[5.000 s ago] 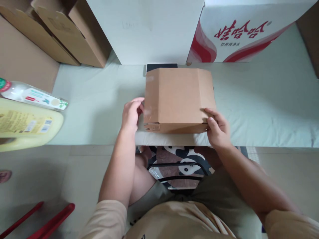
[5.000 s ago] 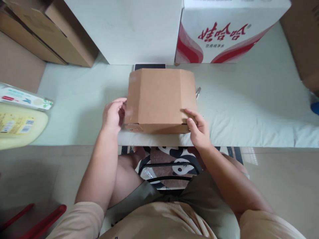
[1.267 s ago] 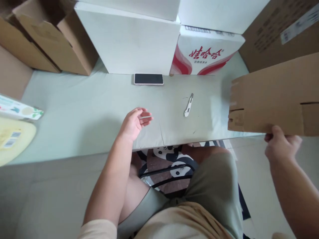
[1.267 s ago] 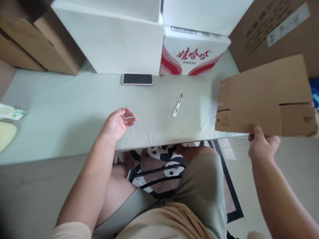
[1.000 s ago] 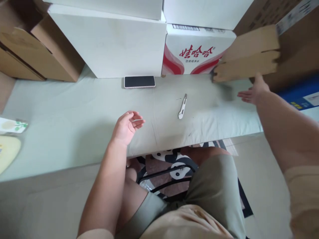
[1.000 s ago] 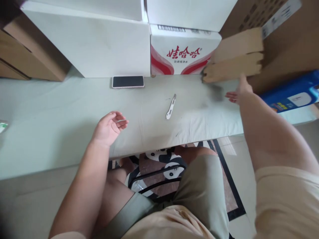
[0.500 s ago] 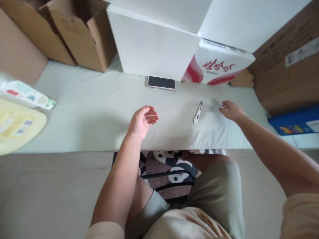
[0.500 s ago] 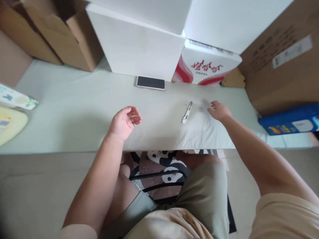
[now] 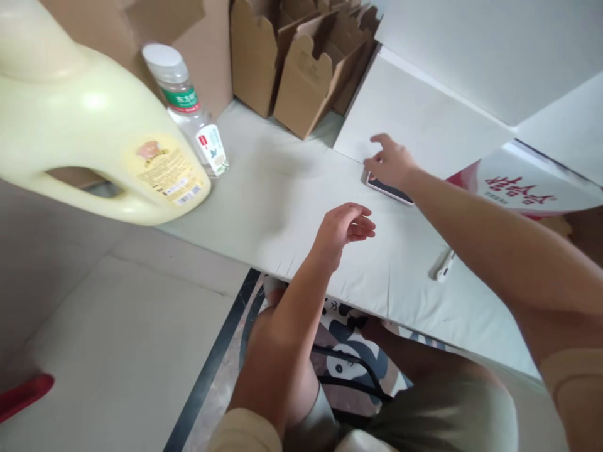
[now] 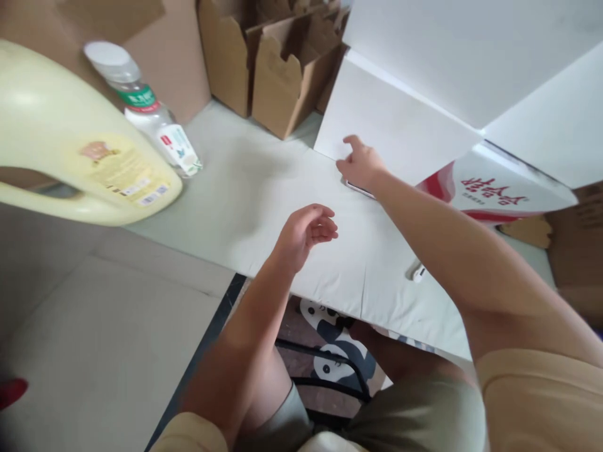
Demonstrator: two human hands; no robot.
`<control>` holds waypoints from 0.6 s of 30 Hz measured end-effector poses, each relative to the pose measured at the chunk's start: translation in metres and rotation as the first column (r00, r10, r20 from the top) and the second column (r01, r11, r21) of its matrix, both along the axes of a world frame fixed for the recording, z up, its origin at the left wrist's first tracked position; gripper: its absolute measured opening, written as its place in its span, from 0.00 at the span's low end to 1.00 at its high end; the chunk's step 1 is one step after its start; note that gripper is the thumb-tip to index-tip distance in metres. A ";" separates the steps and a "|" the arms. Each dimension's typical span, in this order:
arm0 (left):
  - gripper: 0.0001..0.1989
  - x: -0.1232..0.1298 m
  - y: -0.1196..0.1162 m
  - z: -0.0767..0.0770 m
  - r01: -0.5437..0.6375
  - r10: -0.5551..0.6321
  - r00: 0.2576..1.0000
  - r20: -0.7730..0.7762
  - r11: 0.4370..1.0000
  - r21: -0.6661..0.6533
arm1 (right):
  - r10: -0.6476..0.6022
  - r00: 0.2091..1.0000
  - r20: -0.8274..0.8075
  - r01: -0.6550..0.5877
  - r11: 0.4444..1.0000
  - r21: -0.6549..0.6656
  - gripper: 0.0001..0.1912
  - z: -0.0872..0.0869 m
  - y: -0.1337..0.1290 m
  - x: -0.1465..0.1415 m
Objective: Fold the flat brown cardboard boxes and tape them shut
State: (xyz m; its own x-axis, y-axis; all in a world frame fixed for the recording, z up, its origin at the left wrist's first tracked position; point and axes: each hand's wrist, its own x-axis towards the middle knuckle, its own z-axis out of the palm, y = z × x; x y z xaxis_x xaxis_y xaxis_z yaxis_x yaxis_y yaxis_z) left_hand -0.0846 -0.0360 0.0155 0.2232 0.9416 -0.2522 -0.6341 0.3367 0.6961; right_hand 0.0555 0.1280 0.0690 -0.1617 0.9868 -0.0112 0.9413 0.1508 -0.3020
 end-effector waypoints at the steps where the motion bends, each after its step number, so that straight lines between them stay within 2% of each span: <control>1: 0.09 -0.005 0.001 0.001 -0.017 0.017 1.000 0.006 1.000 0.006 | 0.019 0.999 -0.043 -0.019 1.000 -0.005 0.35 0.005 0.011 -0.026; 5: 0.08 -0.019 0.006 0.002 -0.094 0.094 0.994 0.050 0.996 0.009 | -0.019 0.969 -0.246 0.028 0.999 0.034 0.39 0.032 0.048 -0.109; 7: 0.07 -0.021 0.008 0.002 -0.095 0.096 0.993 0.073 0.995 -0.012 | -0.042 0.953 -0.299 0.048 0.999 0.016 0.39 0.045 0.058 -0.134; 9: 0.07 -0.021 0.009 0.001 -0.080 0.082 0.992 0.092 0.997 -0.025 | -0.063 0.944 -0.324 0.059 0.998 -0.020 0.33 0.053 0.061 -0.148; 12: 0.07 -0.018 0.010 0.001 -0.074 0.075 0.994 0.085 0.997 -0.021 | -0.073 0.927 -0.367 0.063 0.997 -0.038 0.21 0.054 0.053 -0.151; 15: 0.09 -0.013 0.009 0.001 -0.107 0.108 0.994 0.031 0.994 -0.035 | -0.067 0.912 -0.403 0.063 0.998 -0.025 0.14 0.045 0.039 -0.135; 16: 0.09 -0.011 0.008 0.001 -0.146 0.146 0.989 -0.006 0.989 -0.037 | -0.056 0.913 -0.405 0.058 0.998 -0.009 0.12 0.042 0.032 -0.125; 18: 0.11 -0.007 0.007 0.000 -0.312 0.309 0.941 -0.135 0.950 0.004 | -0.021 0.923 -0.385 0.048 0.997 0.061 0.09 0.038 0.015 -0.096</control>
